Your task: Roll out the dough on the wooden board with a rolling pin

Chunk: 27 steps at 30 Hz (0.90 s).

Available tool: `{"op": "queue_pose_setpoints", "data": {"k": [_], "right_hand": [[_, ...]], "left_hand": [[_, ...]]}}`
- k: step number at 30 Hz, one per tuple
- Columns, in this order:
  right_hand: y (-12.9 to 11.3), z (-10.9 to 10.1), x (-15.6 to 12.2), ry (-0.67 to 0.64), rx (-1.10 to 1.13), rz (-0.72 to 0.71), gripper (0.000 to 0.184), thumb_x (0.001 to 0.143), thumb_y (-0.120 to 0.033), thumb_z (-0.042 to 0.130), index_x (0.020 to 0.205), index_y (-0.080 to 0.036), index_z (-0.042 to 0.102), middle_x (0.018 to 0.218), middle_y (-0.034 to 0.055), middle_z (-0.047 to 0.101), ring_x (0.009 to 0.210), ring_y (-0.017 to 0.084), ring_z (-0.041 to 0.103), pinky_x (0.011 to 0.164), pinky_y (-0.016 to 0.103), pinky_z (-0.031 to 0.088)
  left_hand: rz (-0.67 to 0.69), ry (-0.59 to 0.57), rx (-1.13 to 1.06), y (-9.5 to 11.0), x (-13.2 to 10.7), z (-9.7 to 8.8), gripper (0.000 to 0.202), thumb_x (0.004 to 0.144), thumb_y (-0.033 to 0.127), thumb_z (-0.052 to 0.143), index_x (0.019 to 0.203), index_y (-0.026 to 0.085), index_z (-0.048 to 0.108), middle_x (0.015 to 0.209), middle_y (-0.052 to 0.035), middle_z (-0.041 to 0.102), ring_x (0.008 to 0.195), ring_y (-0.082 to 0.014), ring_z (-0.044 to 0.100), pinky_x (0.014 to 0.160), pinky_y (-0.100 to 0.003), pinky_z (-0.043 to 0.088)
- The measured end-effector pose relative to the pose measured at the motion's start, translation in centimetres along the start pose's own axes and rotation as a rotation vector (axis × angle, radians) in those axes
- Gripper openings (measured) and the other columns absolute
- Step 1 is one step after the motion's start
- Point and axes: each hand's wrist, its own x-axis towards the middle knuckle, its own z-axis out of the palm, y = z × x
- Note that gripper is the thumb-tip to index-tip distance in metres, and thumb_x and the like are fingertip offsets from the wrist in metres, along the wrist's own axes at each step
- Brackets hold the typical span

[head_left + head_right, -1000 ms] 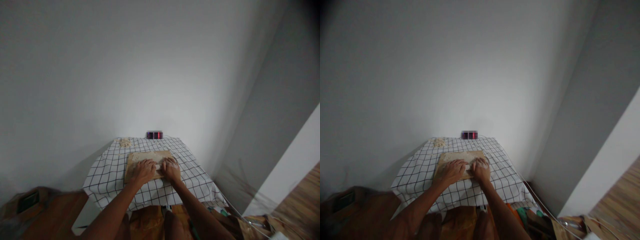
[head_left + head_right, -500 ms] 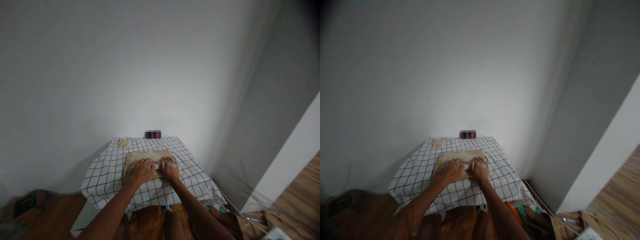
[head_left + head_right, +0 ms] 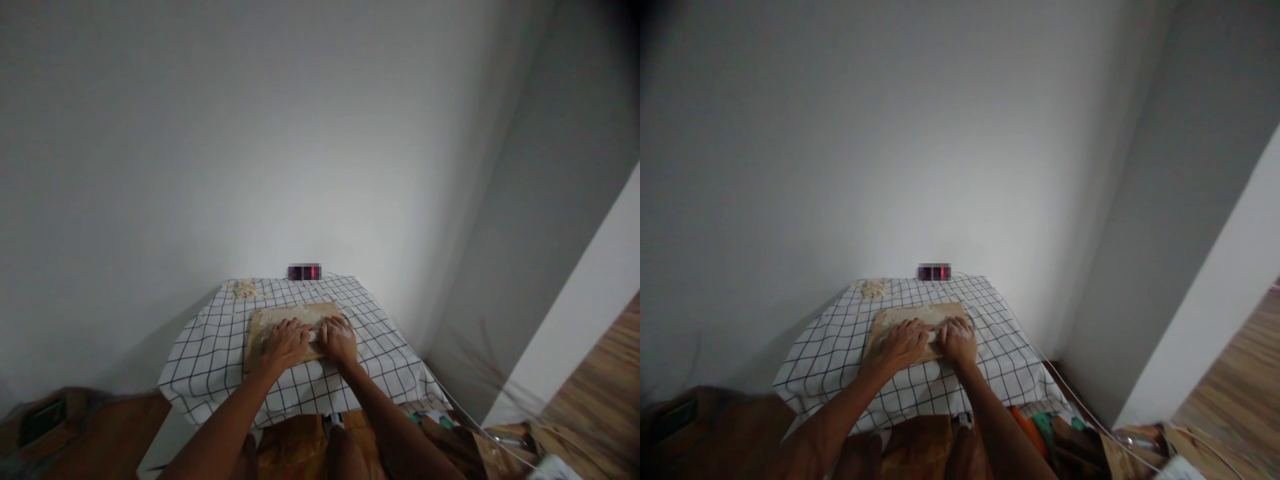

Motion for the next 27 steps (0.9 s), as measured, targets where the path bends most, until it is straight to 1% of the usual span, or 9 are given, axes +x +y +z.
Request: {"op": "queue_pose_setpoints", "data": {"k": [4,7,12,15,18,21,24,25,27], "right_hand": [[0.0,0.1,0.0,0.0,-0.015,-0.016,0.031,0.114,-0.021,0.059,0.124,-0.019,0.088,0.143,0.0132,0.085,0.144,0.03,0.07,0.12,0.043,0.052],[0.1,0.2,0.0,0.014,-0.01,-0.013,0.032,0.115,-0.02,0.057,0.124,-0.02,0.088,0.143,0.0129,0.085,0.142,0.029,0.071,0.12,0.042,0.052],[0.2,0.6,0.0,0.035,-0.021,-0.021,0.032,0.114,-0.019,0.057,0.118,-0.02,0.088,0.141,0.0128,0.086,0.141,0.029,0.072,0.118,0.042,0.053],[0.2,0.5,0.0,0.017,-0.036,-0.017,0.033,0.114,-0.02,0.057,0.117,-0.02,0.089,0.141,0.0119,0.086,0.144,0.029,0.071,0.12,0.041,0.053],[-0.1,-0.2,0.5,-0.034,-0.063,-0.006,0.033,0.115,-0.022,0.057,0.12,-0.02,0.09,0.146,0.0116,0.084,0.15,0.029,0.068,0.123,0.04,0.052],[-0.4,-1.2,1.6,-0.138,-0.121,-0.037,0.033,0.114,-0.023,0.057,0.123,-0.021,0.089,0.149,0.0124,0.082,0.149,0.029,0.069,0.125,0.04,0.051],[-0.6,-2.1,3.0,-0.245,-0.182,-0.093,0.038,0.116,-0.021,0.051,0.126,-0.022,0.088,0.154,0.0128,0.08,0.145,0.029,0.071,0.124,0.042,0.052],[-0.6,-2.3,3.4,-0.274,-0.194,-0.109,0.038,0.116,-0.022,0.05,0.126,-0.022,0.087,0.155,0.0134,0.079,0.146,0.03,0.071,0.123,0.042,0.053],[-0.6,-2.6,4.3,-0.311,-0.203,-0.094,0.039,0.118,-0.023,0.048,0.128,-0.023,0.085,0.156,0.0144,0.078,0.148,0.031,0.07,0.12,0.044,0.055]], "left_hand": [[-0.001,-0.028,-0.002,0.2,0.1,-0.3,0.051,0.115,0.028,0.044,0.151,0.033,0.08,0.155,-0.0094,0.077,0.139,-0.0353,0.069,0.117,-0.054,0.055],[0.004,-0.035,-0.02,0.2,0.2,-0.3,0.052,0.115,0.029,0.042,0.148,0.032,0.082,0.153,-0.01,0.077,0.138,-0.036,0.069,0.118,-0.056,0.054],[0.019,0.013,-0.059,-0.1,0.1,0.3,0.047,0.112,0.028,0.045,0.142,0.033,0.081,0.149,-0.0085,0.079,0.136,-0.0355,0.07,0.116,-0.055,0.056],[0.039,0.062,-0.04,-0.3,0.0,0.9,0.045,0.112,0.026,0.045,0.142,0.031,0.078,0.144,-0.0103,0.08,0.134,-0.0346,0.073,0.117,-0.053,0.058],[0.032,0.086,-0.01,-0.6,0.2,1.3,0.048,0.113,0.025,0.042,0.15,0.027,0.072,0.147,-0.0125,0.079,0.135,-0.0338,0.073,0.12,-0.053,0.057],[0.014,0.115,0.0,-1.0,0.9,1.5,0.051,0.115,0.026,0.041,0.158,0.025,0.067,0.159,-0.0134,0.074,0.148,-0.0325,0.068,0.131,-0.053,0.05],[-0.04,0.145,-0.006,-1.2,2.0,1.8,0.052,0.116,0.027,0.043,0.162,0.026,0.065,0.168,-0.0134,0.069,0.159,-0.0328,0.06,0.138,-0.056,0.042],[-0.058,0.144,-0.009,-1.3,2.4,1.8,0.051,0.116,0.028,0.044,0.162,0.027,0.066,0.169,-0.0134,0.068,0.161,-0.0333,0.059,0.138,-0.057,0.041],[-0.091,0.127,-0.009,-1.5,3.2,1.9,0.051,0.117,0.03,0.044,0.163,0.028,0.066,0.17,-0.0134,0.068,0.161,-0.0345,0.058,0.138,-0.059,0.04]]}}
